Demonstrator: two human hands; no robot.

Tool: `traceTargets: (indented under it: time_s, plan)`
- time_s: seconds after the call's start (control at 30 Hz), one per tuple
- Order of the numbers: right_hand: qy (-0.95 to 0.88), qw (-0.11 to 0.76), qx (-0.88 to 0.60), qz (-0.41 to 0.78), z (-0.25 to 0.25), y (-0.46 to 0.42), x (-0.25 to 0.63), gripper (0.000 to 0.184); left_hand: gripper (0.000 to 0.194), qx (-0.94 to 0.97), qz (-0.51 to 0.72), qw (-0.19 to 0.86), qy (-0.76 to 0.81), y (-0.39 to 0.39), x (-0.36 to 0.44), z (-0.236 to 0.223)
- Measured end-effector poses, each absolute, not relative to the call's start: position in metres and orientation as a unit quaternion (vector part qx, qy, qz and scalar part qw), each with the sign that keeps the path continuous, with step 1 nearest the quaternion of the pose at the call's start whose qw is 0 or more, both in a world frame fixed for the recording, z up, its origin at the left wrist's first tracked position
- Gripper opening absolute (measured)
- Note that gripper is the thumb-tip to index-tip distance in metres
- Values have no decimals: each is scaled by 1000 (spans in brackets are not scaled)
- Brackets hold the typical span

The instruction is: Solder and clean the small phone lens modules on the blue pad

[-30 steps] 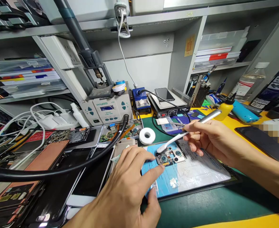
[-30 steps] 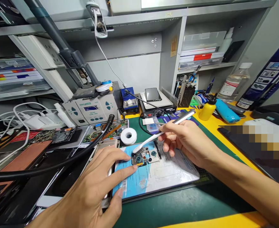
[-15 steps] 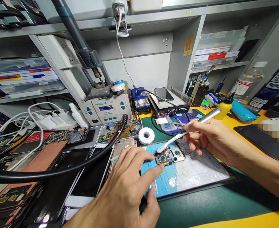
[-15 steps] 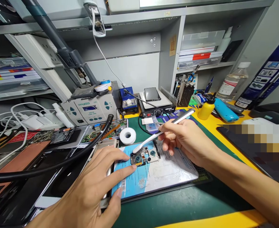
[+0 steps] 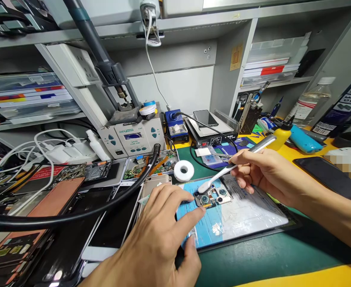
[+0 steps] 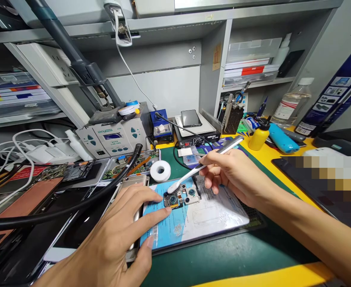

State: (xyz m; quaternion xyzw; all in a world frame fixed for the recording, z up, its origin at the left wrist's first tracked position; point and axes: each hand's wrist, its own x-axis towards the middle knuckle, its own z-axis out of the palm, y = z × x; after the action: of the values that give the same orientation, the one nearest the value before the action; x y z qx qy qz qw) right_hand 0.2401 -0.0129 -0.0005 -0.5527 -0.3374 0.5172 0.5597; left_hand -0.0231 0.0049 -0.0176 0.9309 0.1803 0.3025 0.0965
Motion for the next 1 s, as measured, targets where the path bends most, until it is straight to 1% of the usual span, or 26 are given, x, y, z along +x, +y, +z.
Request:
traceTargets:
  time_s: [0.43,1.0]
  plan:
    - [-335,548,-555,529,3,-12,241,16,37,933,294,93,184,4,-26,-20]
    - [-326,556,-545,537,4,-14,244,14,38,929,307,109,175,3,-26,-22]
